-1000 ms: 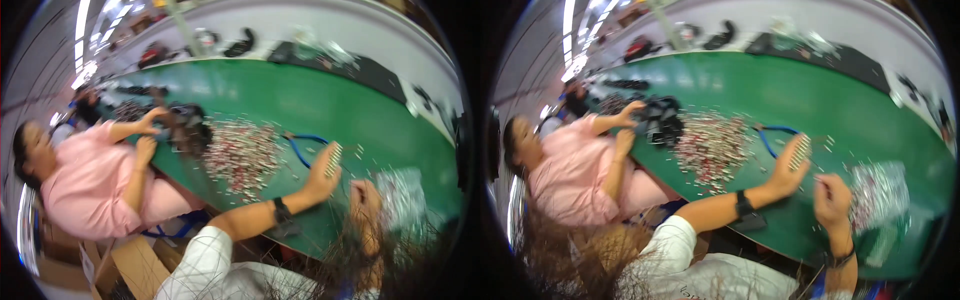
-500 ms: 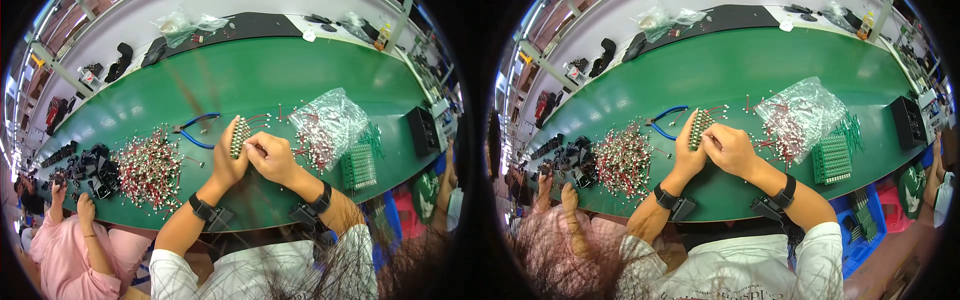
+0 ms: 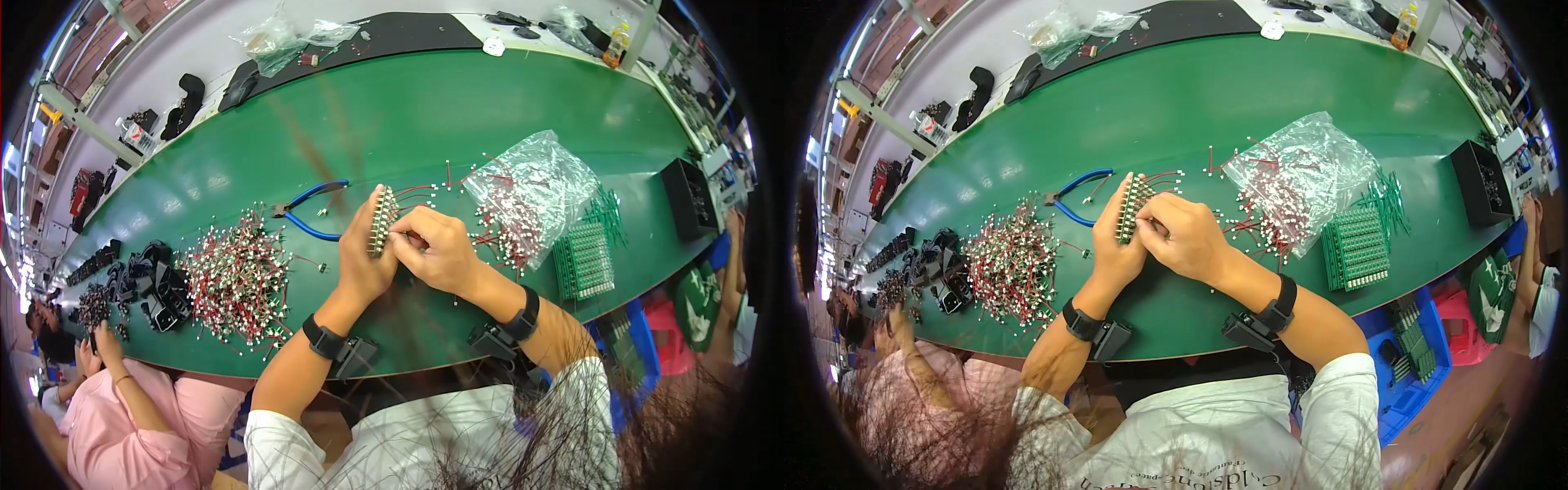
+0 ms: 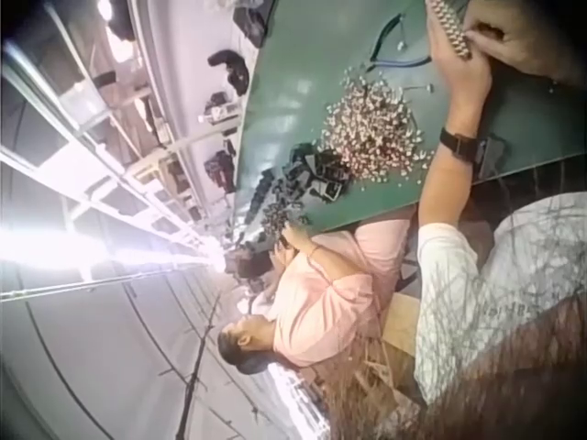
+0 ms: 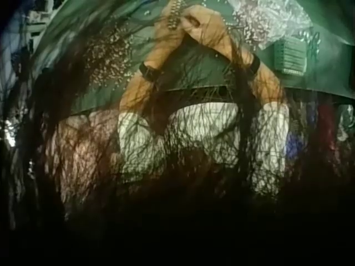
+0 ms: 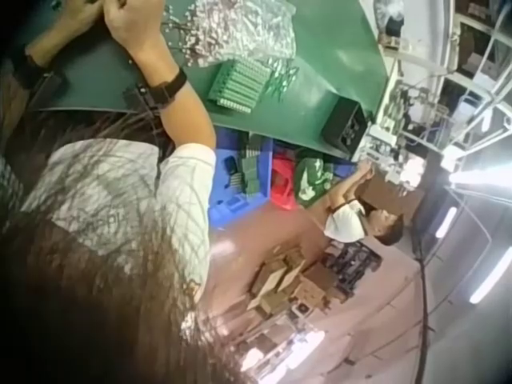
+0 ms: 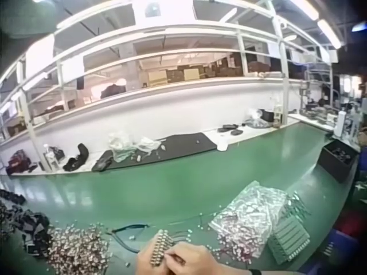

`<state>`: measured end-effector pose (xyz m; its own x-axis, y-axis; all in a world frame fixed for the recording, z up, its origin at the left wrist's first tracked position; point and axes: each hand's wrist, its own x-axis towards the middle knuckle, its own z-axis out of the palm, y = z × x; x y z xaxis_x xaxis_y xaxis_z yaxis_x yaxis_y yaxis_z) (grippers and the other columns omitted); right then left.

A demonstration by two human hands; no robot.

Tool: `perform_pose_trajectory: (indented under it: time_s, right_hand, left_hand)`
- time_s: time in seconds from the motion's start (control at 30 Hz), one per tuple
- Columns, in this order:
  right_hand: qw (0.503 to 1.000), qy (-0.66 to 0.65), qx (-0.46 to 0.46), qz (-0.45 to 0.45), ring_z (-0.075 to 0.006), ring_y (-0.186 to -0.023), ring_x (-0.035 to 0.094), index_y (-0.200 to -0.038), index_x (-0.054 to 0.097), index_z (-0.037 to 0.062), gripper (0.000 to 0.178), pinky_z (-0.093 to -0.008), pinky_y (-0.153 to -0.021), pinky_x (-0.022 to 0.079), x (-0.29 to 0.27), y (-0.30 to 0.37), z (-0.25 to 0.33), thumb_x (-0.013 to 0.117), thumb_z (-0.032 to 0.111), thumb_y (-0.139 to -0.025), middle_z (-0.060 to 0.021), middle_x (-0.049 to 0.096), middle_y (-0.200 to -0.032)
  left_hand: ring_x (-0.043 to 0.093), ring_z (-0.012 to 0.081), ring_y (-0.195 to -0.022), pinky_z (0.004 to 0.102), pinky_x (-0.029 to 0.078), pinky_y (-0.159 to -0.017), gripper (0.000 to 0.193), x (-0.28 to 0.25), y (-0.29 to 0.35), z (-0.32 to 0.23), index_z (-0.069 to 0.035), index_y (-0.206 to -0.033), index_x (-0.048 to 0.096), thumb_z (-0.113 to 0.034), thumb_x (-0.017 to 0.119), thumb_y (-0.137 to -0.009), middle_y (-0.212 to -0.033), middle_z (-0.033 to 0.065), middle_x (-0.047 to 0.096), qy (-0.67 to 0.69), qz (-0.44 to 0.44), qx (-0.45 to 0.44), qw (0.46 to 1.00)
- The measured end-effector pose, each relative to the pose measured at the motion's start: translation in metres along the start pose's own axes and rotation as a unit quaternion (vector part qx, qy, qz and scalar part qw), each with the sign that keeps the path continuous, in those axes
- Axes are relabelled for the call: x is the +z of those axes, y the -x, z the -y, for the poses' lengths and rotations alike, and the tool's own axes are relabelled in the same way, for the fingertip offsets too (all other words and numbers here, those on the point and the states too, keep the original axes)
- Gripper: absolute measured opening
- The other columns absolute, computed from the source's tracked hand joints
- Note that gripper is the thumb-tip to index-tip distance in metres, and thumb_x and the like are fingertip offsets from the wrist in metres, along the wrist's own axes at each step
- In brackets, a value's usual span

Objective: Assembling electronic components onto a printed circuit board at a manufacturing workstation.

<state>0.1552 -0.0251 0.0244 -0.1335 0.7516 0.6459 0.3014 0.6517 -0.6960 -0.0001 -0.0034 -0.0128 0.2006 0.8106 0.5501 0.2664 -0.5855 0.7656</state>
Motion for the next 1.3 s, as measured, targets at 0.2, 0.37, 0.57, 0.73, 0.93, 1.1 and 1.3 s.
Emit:
perform_pose_trajectory:
  time_s: [0.2, 0.37, 0.57, 0.73, 0.93, 1.1, 1.3]
  right_hand:
    - [0.997, 0.051, -0.054, -0.002, -0.0225, -0.056, 0.058, -0.089, 0.066, 0.0024, 0.006, -0.0342, -0.050, 0.046, -0.001, 0.002, -0.002, 0.069, 0.001, -0.084, -0.0090, 0.059, -0.072]
    - [0.994, 0.075, -0.075, 0.005, -0.0260, -0.057, 0.059, -0.091, 0.065, 0.0024, 0.005, -0.0363, -0.050, 0.046, -0.001, 0.002, -0.003, 0.067, 0.002, -0.086, -0.0099, 0.059, -0.072]
    - [0.993, 0.080, -0.087, 0.011, -0.0282, -0.057, 0.059, -0.093, 0.065, 0.0023, 0.006, -0.0378, -0.051, 0.047, -0.001, 0.002, -0.004, 0.065, 0.003, -0.086, -0.0104, 0.059, -0.072]
    - [0.992, 0.089, -0.077, 0.036, -0.0290, -0.059, 0.060, -0.094, 0.065, 0.0023, 0.007, -0.0388, -0.052, 0.048, -0.002, 0.003, -0.003, 0.064, 0.003, -0.087, -0.0108, 0.058, -0.072]
    - [0.999, 0.023, -0.021, 0.038, -0.0337, -0.061, 0.061, -0.089, 0.061, 0.0013, 0.005, -0.0411, -0.053, 0.049, 0.001, 0.004, -0.006, 0.061, 0.006, -0.089, -0.0140, 0.061, -0.076]
    - [1.000, -0.001, -0.004, 0.029, -0.0319, -0.065, 0.063, -0.092, 0.064, -0.0019, 0.007, -0.0370, -0.056, 0.050, 0.000, 0.004, -0.004, 0.062, 0.004, -0.089, -0.0150, 0.065, -0.079]
    - [0.993, 0.094, -0.072, 0.013, -0.0294, -0.058, 0.060, -0.092, 0.064, 0.0014, 0.006, -0.0378, -0.051, 0.048, 0.004, 0.005, -0.003, 0.064, 0.002, -0.086, -0.0120, 0.061, -0.073]
  left_hand:
    - [0.062, 0.0410, -0.113, 0.0416, 0.050, -0.096, 0.064, 0.000, 0.000, -0.001, 0.006, -0.142, 0.044, 0.004, 0.063, -0.081, -0.129, 0.0269, 0.059, -0.038, 0.001, 0.015, 0.999]
    - [0.061, 0.0415, -0.115, 0.0422, 0.049, -0.098, 0.065, -0.001, -0.002, -0.006, 0.006, -0.143, 0.043, 0.004, 0.063, -0.081, -0.131, 0.0270, 0.058, -0.036, 0.001, 0.018, 0.999]
    - [0.059, 0.0409, -0.119, 0.0424, 0.048, -0.099, 0.067, -0.002, -0.002, -0.007, 0.006, -0.143, 0.042, 0.004, 0.062, -0.080, -0.133, 0.0261, 0.057, -0.065, 0.002, 0.033, 0.997]
    - [0.058, 0.0412, -0.121, 0.0424, 0.048, -0.100, 0.066, -0.002, -0.002, -0.007, 0.007, -0.142, 0.043, 0.003, 0.063, -0.079, -0.135, 0.0264, 0.055, -0.071, 0.000, 0.046, 0.996]
    - [0.065, 0.0290, -0.109, 0.0373, 0.050, -0.095, 0.063, -0.002, -0.005, -0.012, 0.003, -0.143, 0.046, 0.003, 0.062, -0.083, -0.127, 0.0209, 0.062, -0.081, -0.012, 0.060, 0.995]
    - [0.056, 0.0427, -0.122, 0.0430, 0.046, -0.103, 0.060, -0.003, -0.005, -0.013, 0.009, -0.140, 0.043, -0.002, 0.061, -0.083, -0.134, 0.0284, 0.055, -0.082, 0.015, 0.047, 0.995]
    - [0.064, 0.0328, -0.112, 0.0387, 0.050, -0.096, 0.064, -0.001, -0.002, -0.007, 0.006, -0.142, 0.046, 0.003, 0.066, -0.081, -0.130, 0.0232, 0.060, -0.092, -0.003, 0.058, 0.994]
